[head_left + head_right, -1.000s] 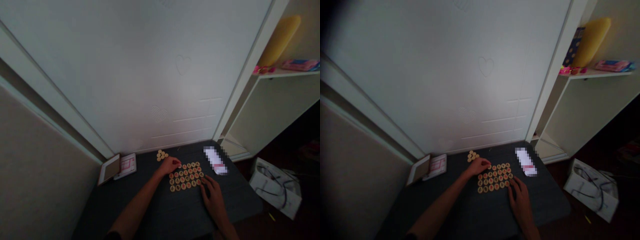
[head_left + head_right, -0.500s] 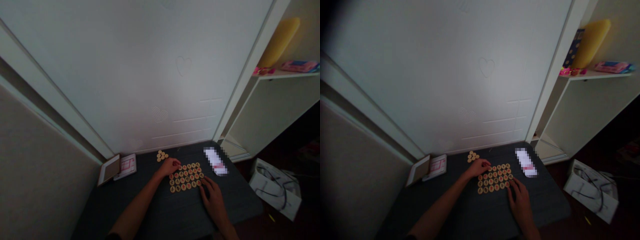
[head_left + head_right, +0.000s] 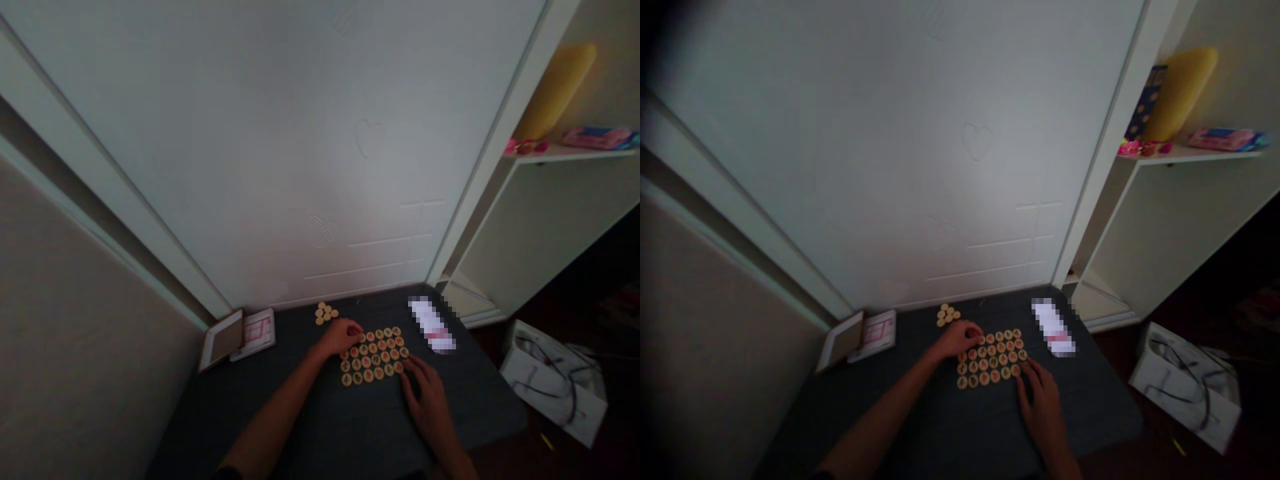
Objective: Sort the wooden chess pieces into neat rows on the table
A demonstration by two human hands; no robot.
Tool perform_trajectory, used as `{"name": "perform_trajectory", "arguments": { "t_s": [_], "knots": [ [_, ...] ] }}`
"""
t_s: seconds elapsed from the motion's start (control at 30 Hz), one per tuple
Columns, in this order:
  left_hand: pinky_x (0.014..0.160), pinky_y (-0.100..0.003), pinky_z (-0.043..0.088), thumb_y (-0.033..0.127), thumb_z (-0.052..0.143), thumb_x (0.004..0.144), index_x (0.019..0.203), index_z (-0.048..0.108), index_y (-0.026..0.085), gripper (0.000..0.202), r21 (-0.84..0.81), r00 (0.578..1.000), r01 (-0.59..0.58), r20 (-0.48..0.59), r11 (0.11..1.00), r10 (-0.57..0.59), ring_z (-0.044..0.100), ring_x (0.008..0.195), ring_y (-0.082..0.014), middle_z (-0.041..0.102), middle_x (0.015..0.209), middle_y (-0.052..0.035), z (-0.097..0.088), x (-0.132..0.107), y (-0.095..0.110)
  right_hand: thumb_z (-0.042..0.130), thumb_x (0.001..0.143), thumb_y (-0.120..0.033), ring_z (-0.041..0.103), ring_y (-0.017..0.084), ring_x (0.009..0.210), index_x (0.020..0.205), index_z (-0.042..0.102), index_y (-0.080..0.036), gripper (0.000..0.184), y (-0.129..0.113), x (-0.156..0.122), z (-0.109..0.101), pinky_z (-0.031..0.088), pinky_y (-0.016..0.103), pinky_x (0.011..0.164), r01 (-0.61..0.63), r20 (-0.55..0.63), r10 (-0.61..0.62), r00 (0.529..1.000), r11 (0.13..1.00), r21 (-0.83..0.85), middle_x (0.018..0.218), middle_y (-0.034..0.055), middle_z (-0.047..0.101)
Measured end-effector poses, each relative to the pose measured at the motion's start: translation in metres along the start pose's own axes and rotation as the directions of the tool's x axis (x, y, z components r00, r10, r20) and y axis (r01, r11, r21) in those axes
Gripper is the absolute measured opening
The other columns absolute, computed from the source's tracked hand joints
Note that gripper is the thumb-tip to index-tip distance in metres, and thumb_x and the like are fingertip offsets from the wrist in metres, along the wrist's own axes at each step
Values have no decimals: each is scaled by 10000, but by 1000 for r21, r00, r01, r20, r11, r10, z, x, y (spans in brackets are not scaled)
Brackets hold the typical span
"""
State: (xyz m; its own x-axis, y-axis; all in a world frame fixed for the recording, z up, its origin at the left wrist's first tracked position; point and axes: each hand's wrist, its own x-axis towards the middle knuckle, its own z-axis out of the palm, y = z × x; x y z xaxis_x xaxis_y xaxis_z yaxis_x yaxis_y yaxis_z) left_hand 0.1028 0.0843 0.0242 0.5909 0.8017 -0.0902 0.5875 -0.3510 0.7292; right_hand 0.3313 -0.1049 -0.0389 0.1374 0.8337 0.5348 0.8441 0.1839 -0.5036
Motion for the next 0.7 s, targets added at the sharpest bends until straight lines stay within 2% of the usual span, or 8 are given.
{"name": "perform_trajectory", "arguments": {
  "t_s": [0.2, 0.33, 0.43, 0.7],
  "knots": [
    [736, -259, 534, 386, 710, 805, 994, 767, 168, 294, 5, 1000, -24, -13, 1000, 24, 700, 837, -194, 763, 907, -60, -1, -5, 0, 553, 973, -398, 613, 288, 1128, 1224, 642, -254, 302, 1, 0, 0, 528, 503, 958, 1, -17, 0, 1000, 999, 49, 1228, 117, 643],
    [764, -267, 529, 427, 794, 716, 1017, 763, 186, 387, 15, 999, -38, -16, 999, 38, 687, 886, -212, 743, 961, -59, -2, -9, 1, 550, 975, -373, 619, 284, 1103, 1184, 664, -254, 266, 0, 0, -2, 535, 499, 945, 24, -23, -23, 999, 998, 60, 1199, 114, 652],
    [768, -270, 528, 400, 825, 675, 1004, 767, 196, 391, 20, 999, -40, -17, 999, 41, 680, 890, -216, 732, 959, -51, -2, -10, 1, 545, 977, -364, 626, 284, 1083, 1161, 679, -261, 250, -1, 0, -4, 543, 499, 923, 48, -14, -47, 999, 998, 49, 1175, 109, 660],
    [763, -271, 531, 335, 812, 693, 998, 770, 190, 340, 19, 998, -49, -37, 999, 50, 678, 871, -209, 725, 937, -50, 0, -9, 1, 517, 985, -361, 637, 282, 1048, 1173, 678, -268, 264, -2, 2, -5, 556, 499, 886, 81, -1, -81, 997, 997, 21, 1135, 105, 671]
  ]
}}
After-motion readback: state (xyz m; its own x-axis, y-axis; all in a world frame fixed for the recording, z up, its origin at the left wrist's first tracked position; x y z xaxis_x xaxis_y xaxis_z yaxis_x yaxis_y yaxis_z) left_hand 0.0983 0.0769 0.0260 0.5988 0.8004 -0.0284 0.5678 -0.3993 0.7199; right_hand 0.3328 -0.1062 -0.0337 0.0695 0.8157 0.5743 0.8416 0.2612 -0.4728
